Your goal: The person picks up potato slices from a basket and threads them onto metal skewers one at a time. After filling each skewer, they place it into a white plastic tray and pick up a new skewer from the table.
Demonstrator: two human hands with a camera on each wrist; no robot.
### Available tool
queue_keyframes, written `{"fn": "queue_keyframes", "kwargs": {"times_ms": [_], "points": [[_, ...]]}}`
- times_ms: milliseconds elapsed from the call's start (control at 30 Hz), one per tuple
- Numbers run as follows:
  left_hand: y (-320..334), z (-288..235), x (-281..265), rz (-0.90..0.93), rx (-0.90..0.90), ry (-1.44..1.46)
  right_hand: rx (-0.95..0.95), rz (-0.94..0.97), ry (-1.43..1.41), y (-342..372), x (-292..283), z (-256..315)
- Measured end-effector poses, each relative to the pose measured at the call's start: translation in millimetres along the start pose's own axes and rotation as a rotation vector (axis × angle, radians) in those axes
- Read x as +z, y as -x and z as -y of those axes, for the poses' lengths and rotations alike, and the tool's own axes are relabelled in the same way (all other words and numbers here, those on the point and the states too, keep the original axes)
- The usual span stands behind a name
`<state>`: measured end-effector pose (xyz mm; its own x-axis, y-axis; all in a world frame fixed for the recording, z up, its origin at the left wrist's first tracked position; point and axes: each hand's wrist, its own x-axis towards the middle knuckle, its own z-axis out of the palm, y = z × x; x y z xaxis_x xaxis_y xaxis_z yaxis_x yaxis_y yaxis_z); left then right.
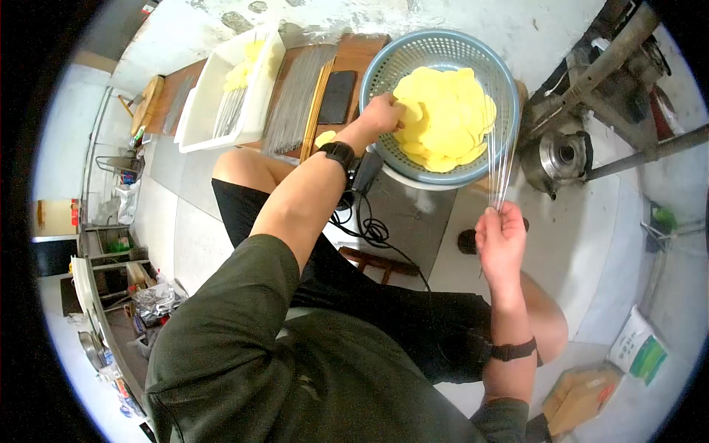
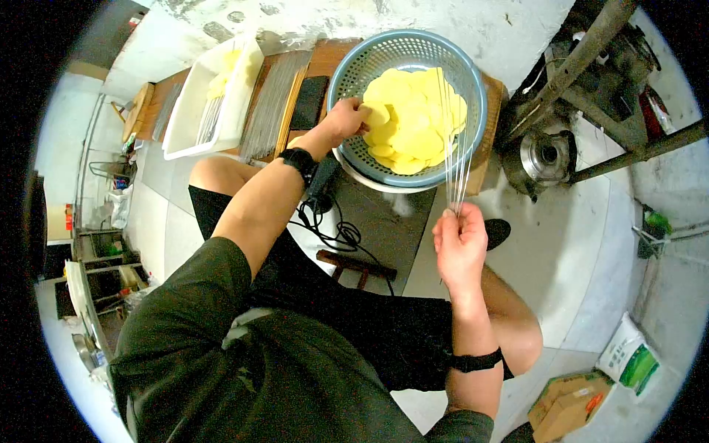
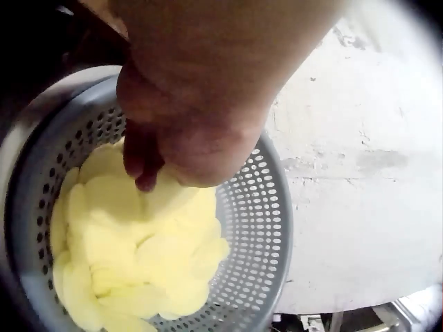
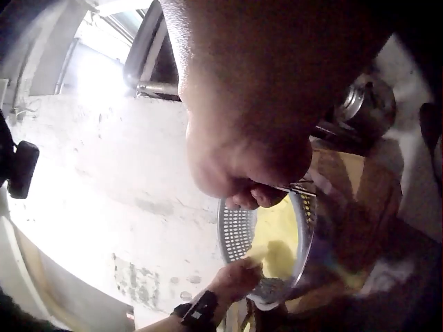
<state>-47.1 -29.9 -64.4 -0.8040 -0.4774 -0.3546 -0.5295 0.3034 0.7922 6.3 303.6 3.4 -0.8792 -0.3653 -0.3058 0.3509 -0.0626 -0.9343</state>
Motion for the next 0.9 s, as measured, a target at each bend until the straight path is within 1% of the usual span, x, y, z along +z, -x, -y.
{"fn": "queue_keyframes", "kwargs": {"times_ms": [67, 100, 167, 200, 233, 267, 333, 400, 500, 567, 700, 767, 867, 900], "points": [[15.1, -7.9, 2.9, 0.078, 0.002, 0.319, 0.005, 0.017, 0.024, -1.5, 0.7, -4.7], [27.0, -15.3, 5.5, 0.075, 0.004, 0.325, 0.015, 0.036, 0.049, -2.3, 0.8, -7.3], [45.1, -27.5, 9.5, 0.068, 0.018, 0.561, 0.034, 0.072, 0.090, -5.0, 0.6, -17.2], [47.6, -27.4, 9.7, 0.106, 0.044, 0.620, 0.056, 0.104, 0.127, -4.0, 1.2, -19.1], [53.3, -29.9, 11.0, 0.094, 0.062, 0.653, 0.074, 0.128, 0.159, -2.1, 2.0, -18.3], [61.5, -35.9, 11.9, 0.084, 0.082, 0.687, 0.066, 0.137, 0.165, -1.2, 3.4, -18.3], [64.4, -39.1, 11.3, 0.099, 0.093, 0.753, 0.098, 0.140, 0.279, -1.2, 3.9, -23.0], [71.8, -48.0, 7.2, 0.158, 0.114, 0.866, 0.086, 0.146, 0.308, -1.6, 1.8, -27.2], [72.7, -50.8, 3.5, 0.161, 0.137, 0.908, 0.088, 0.156, 0.296, -1.1, 0.7, -28.2], [74.3, -54.1, 0.3, 0.155, 0.155, 0.940, 0.093, 0.172, 0.228, 0.2, 3.5, -26.4], [81.7, -61.4, -5.9, 0.108, 0.195, 0.887, 0.084, 0.197, 0.306, 3.8, 8.4, -19.5], [82.2, -62.5, -7.5, 0.102, 0.202, 0.872, 0.091, 0.198, 0.195, 4.5, 10.1, -19.9], [81.6, -64.1, -11.4, 0.091, 0.226, 0.859, 0.057, 0.156, 0.217, 2.7, 7.2, -23.7], [82.2, -65.5, -14.8, 0.063, 0.226, 0.847, 0.055, 0.158, 0.219, 2.0, 5.9, -25.3]]}}
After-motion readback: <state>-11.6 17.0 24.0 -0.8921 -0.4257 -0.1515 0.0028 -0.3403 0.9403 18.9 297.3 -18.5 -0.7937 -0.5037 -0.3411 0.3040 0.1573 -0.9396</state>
